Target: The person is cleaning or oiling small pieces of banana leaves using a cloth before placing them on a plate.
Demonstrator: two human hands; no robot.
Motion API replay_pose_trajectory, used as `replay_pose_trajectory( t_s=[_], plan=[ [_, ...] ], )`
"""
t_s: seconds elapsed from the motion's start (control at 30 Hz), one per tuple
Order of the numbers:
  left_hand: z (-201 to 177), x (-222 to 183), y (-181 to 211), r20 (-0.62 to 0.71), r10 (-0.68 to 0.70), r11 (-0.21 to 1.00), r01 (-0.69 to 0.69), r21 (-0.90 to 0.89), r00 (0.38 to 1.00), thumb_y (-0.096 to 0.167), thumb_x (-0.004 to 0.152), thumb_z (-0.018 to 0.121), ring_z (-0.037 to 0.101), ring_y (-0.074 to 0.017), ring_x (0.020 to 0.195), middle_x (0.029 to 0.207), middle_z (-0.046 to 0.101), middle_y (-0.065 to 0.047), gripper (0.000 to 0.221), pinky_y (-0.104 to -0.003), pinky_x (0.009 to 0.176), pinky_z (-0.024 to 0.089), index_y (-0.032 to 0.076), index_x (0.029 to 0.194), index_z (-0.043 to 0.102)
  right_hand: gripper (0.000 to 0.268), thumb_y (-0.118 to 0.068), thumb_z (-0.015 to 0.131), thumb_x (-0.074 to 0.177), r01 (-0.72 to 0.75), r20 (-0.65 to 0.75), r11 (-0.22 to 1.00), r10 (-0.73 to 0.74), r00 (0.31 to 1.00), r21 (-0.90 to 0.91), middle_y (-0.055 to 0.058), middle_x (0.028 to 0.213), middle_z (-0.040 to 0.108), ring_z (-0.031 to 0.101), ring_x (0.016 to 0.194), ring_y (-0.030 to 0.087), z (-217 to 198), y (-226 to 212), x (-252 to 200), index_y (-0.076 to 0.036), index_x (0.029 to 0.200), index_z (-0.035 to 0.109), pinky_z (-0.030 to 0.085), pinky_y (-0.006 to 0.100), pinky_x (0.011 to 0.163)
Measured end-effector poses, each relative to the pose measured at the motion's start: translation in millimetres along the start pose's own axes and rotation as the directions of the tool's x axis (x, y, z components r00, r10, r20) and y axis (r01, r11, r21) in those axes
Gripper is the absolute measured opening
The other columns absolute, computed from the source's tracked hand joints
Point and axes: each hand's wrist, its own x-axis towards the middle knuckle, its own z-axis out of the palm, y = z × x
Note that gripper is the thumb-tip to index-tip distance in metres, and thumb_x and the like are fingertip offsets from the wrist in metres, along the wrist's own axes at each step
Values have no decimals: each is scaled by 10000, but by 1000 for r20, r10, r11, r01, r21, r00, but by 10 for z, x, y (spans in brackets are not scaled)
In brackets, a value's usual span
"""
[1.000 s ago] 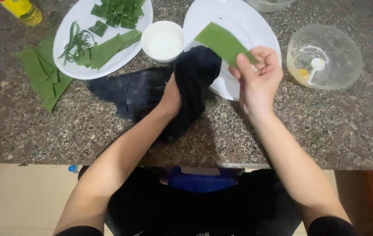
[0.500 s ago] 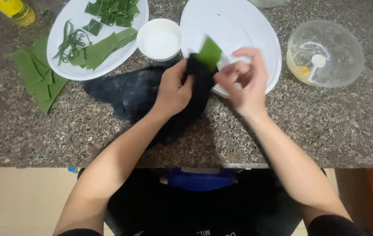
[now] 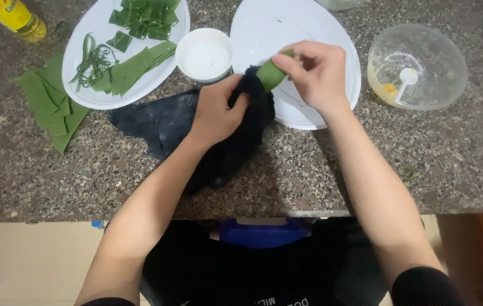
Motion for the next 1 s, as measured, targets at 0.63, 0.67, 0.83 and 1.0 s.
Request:
replay_pose_trajectory(
  t_s=[0.63,0.67,0.83,1.0],
  plan=[
    [177,-30,-173,-293,-86,941,-19,-339,952,50,923,405,587,-364,941,894,619,-290,240,-505,828,429,-63,970,611,230,-61,705,818,-215,-293,714,516,805,667,21,763,626,704,699,213,347,23,-219,-39,912,495,628,314,687],
    [203,-43,-97,-241,-109,920,7,-391,964,46,926,400,590,-290,955,931,639,-221,248,-463,852,444,4,1037,617,212,-48,703,818,-289,-238,764,495,836,577,48,785,640,696,706,210,398,1,-262,-45,905,509,623,324,676],
    [177,-76,-42,-167,-126,905,44,-424,978,86,950,389,629,-218,899,959,661,-116,278,-395,816,504,92,1111,616,189,26,699,807,-332,-141,932,351,926,143,142,784,667,688,772,259,516,-131,-309,-78,936,608,586,393,669],
    [116,-78,-206,-242,-136,960,67,-273,961,-46,806,516,635,-170,735,722,641,-62,206,-325,685,507,76,904,649,118,33,691,792,-302,-21,949,305,952,89,133,729,680,692,672,241,478,-233,-323,-57,864,667,570,353,618]
  ],
)
